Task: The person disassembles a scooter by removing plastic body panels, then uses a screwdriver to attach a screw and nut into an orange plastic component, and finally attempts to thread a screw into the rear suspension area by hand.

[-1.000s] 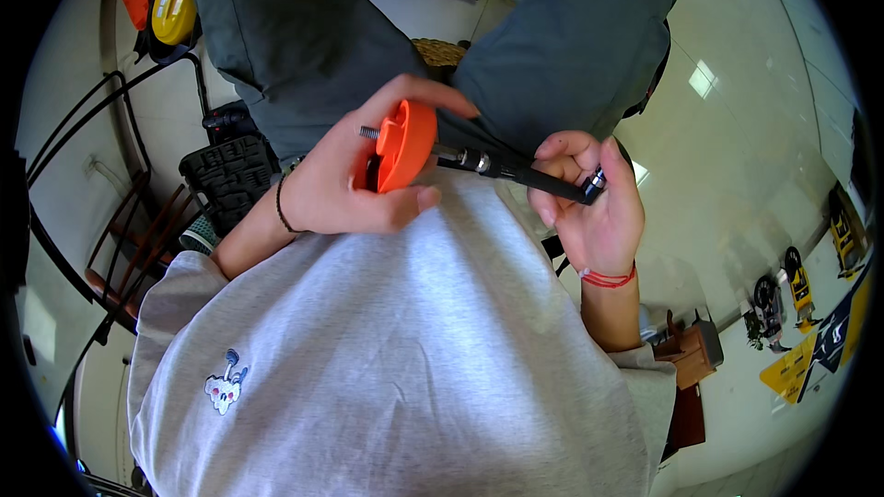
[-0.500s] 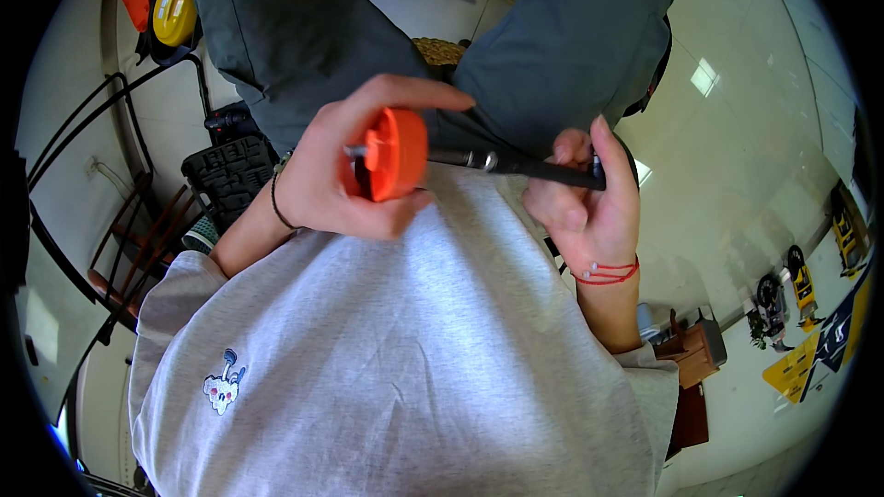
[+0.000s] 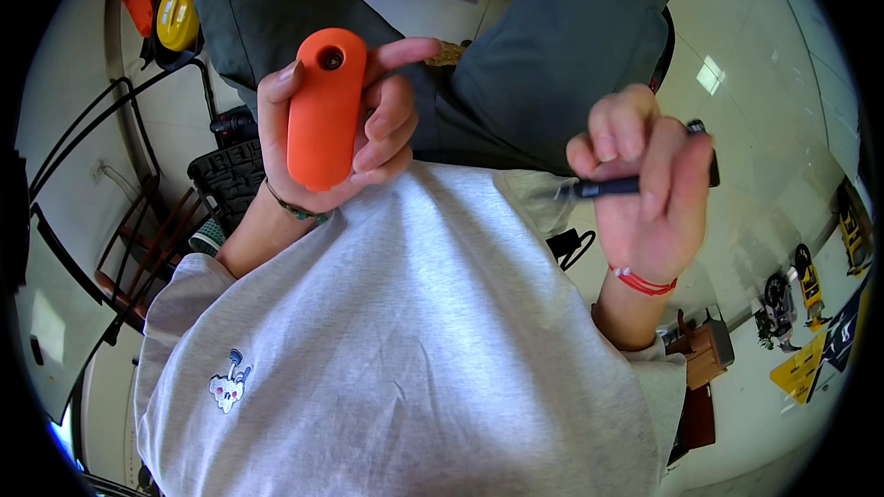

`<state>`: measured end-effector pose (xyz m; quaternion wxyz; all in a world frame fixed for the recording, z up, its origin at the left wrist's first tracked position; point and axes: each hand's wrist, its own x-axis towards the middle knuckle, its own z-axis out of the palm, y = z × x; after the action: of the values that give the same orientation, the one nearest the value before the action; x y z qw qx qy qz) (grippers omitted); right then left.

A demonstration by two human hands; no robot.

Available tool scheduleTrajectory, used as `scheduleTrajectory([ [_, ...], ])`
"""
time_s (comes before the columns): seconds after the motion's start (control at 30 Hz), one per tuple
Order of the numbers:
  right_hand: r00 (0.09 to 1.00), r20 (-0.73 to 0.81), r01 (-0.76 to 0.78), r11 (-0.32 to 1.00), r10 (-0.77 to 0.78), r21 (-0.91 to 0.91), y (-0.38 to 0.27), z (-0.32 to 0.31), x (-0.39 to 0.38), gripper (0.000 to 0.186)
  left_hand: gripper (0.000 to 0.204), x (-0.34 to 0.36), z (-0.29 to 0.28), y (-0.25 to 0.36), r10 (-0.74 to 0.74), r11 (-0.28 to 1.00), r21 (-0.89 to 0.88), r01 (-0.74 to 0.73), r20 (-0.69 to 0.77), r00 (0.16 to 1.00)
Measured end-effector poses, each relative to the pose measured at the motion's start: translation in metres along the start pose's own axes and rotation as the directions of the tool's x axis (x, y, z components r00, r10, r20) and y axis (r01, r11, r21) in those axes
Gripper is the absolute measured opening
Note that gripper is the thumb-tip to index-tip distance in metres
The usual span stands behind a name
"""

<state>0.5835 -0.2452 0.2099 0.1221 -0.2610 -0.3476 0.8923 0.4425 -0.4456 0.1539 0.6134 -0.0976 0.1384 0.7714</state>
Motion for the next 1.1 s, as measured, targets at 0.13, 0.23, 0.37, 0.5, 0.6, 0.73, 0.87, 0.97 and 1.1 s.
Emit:
scheduleTrajectory([
  [0.13,0.996,0.078,-0.013,0.962,0.036,-0.272,0.005,-0.002,0.003,0.045,0.089,0.000,0.002,0.003,-0.038,0.972,0.232,0.027,0.043,0.998],
  [0.23,0.974,0.224,0.081,0.875,0.032,-0.477,0.010,0.012,0.006,0.031,0.093,-0.001,0.013,0.004,-0.063,0.971,0.232,0.055,0.026,0.998],
  [0.37,0.963,0.249,0.049,0.842,0.103,-0.536,0.014,0.016,0.005,0.016,0.092,-0.002,0.019,-0.002,-0.090,0.972,0.218,0.086,0.011,0.996],
  [0.5,0.986,0.129,-0.013,0.831,0.102,-0.555,0.023,0.024,0.001,0.011,0.090,0.005,0.031,0.004,-0.108,0.985,0.133,0.111,-0.028,0.994],
  [0.6,0.997,0.053,-0.014,0.797,0.058,-0.604,0.030,0.028,0.003,0.010,0.084,0.007,0.012,-0.012,0.021,0.975,0.222,-0.022,0.007,1.000],
  [0.73,0.999,0.047,0.017,0.742,0.020,-0.670,0.029,0.027,0.003,0.009,0.072,0.006,0.015,-0.010,0.013,0.966,0.257,0.001,-0.051,0.999],
  [0.87,0.995,0.080,0.010,0.761,0.054,-0.649,0.032,0.028,0.003,0.010,0.067,0.004,0.024,-0.009,-0.003,0.979,0.201,0.019,-0.079,0.997],
  [0.97,0.990,0.098,-0.007,0.718,0.104,-0.696,0.033,0.028,0.003,0.012,0.067,0.002,0.046,-0.009,0.031,0.941,0.337,0.036,-0.190,0.981],
  [1.1,0.984,0.088,-0.027,0.612,0.157,-0.790,0.032,0.035,0.005,0.023,0.066,0.001,0.022,-0.011,0.002,0.982,0.188,0.012,-0.075,0.997],
])
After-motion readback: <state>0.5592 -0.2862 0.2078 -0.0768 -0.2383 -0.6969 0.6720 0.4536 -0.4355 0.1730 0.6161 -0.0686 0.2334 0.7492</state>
